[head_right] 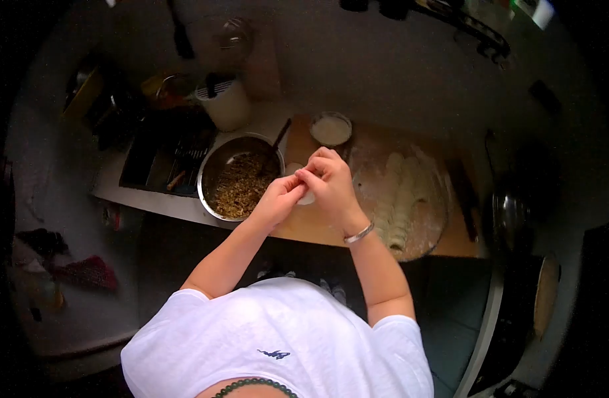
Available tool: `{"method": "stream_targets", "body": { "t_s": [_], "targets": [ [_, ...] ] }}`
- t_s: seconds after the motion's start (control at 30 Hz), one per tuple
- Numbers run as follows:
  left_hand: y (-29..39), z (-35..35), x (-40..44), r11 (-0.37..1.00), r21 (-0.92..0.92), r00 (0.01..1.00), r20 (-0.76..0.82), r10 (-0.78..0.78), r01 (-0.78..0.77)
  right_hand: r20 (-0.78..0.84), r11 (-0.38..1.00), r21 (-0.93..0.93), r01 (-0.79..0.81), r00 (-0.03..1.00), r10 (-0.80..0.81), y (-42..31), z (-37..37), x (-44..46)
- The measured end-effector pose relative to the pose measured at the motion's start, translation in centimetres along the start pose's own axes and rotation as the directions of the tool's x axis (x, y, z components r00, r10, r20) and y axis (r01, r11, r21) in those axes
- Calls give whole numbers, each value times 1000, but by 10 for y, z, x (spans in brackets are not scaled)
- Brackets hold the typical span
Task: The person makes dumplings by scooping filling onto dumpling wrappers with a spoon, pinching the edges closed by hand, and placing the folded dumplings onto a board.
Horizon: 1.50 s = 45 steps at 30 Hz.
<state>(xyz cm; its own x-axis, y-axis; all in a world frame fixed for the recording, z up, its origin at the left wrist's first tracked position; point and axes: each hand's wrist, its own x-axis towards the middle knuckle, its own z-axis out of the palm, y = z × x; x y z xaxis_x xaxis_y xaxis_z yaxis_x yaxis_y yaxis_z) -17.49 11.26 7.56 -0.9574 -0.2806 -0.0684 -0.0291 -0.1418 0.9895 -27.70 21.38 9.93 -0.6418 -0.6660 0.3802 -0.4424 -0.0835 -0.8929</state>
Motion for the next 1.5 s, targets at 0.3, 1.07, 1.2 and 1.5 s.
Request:
{"method": "stream_targets", "body": {
  "t_s": [0.3,1.07,1.2,1.5],
  "targets": [
    [-59,72,37,840,-474,964,104,-244,264,381,736,239,-634,758,530,48,-96,-57],
    [-173,203,37,941,-147,935,236,-265,304,-470,459,-676,-576,817,333,216,-229,-152],
    [-165,160,11,941,-86,937,160,-312,328,-361,539,-698,-472,881,304,247,-243,-145],
    [-158,76,-36,934,-76,927,-120,-357,350,-338,730,-531,-431,897,284,167,-180,-90]
  ]
}}
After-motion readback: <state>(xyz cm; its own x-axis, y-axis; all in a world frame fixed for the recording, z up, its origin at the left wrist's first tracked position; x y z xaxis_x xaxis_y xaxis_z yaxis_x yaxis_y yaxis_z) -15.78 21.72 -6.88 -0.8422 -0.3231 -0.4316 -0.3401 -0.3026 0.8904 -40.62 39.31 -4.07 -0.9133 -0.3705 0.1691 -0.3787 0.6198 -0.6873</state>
